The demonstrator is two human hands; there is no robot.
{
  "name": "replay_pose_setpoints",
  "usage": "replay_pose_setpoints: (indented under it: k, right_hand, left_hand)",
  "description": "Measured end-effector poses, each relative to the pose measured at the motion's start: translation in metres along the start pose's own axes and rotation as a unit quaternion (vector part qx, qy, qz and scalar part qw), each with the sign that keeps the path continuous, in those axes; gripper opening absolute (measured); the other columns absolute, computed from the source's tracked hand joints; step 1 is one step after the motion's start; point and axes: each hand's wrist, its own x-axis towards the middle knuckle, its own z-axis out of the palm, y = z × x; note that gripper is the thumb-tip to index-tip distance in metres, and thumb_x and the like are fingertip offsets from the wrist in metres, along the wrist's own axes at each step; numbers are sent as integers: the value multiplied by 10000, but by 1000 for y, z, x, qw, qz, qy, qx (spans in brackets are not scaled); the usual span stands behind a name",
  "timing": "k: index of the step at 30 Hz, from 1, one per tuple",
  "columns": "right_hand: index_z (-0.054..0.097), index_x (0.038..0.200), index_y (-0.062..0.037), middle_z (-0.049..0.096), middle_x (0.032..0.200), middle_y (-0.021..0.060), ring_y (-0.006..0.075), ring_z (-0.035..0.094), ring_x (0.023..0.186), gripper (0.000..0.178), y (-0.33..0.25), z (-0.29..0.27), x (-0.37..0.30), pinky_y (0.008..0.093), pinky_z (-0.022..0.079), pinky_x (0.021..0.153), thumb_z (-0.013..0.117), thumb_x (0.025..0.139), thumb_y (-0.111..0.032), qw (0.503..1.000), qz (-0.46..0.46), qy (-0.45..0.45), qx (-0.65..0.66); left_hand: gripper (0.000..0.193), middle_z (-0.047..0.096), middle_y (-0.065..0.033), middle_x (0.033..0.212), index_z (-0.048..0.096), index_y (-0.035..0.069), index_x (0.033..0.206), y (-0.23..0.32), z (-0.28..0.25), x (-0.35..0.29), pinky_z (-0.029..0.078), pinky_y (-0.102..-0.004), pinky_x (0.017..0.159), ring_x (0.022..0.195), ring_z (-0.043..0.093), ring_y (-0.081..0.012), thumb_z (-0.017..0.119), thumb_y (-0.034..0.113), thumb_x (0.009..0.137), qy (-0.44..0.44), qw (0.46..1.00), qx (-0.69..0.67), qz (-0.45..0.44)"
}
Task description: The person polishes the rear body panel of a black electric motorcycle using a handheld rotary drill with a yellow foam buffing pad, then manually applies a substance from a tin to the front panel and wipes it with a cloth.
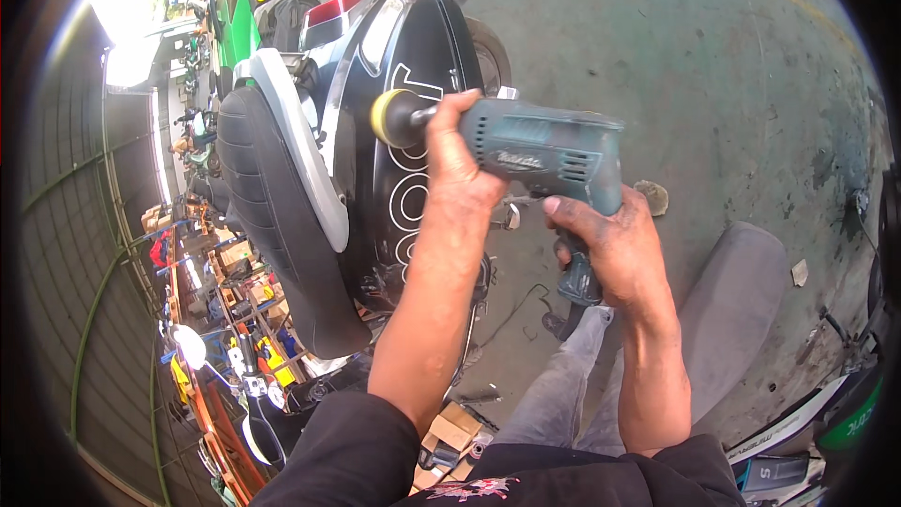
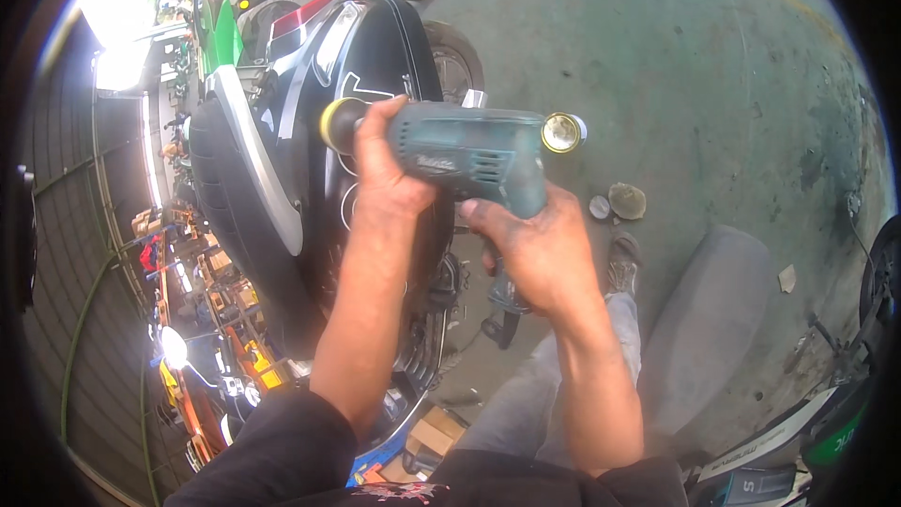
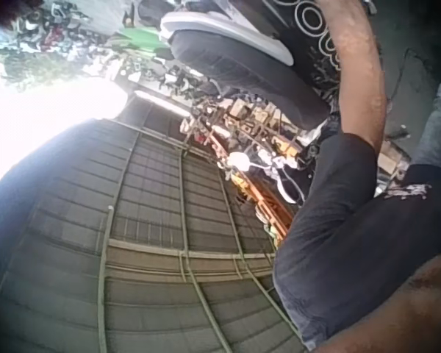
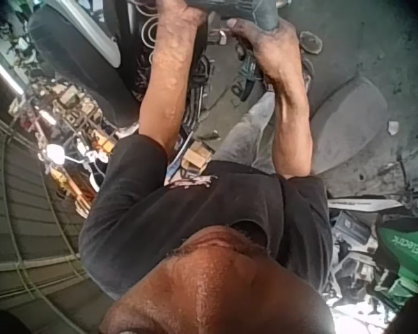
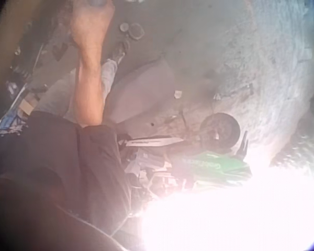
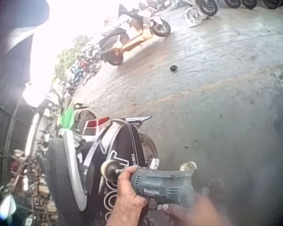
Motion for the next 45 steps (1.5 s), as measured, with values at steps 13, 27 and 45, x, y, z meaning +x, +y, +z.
replay_pose_setpoints:
  k: [13,27,45]
  right_hand:
    - [638,939,11,618,761,65,126,542,542,234,16,-56,46,291,465,490,716,815,-172,997,72,22,-6]
    - [629,870,28,598,724,65,124,544,511,249,-70,-17,69,294,447,442,709,808,-199,997,3,-38,-62]
    - [637,795,-4,604,659,67,117,537,494,218,-70,-3,59,292,397,415,682,815,-217,991,-36,-65,-111]
  left_hand:
    - [302,635,-142,937,562,20,1018,-61,-12,54,535,-525,812,859,647,-316,602,263,843,113,991,-5,-68]
    - [283,663,-144,967,593,13,995,19,68,57,532,-521,846,863,655,-334,590,250,840,29,999,-37,11]
    - [306,654,-155,948,587,11,969,39,56,39,537,-537,796,852,661,-338,555,290,848,7,999,-17,45]
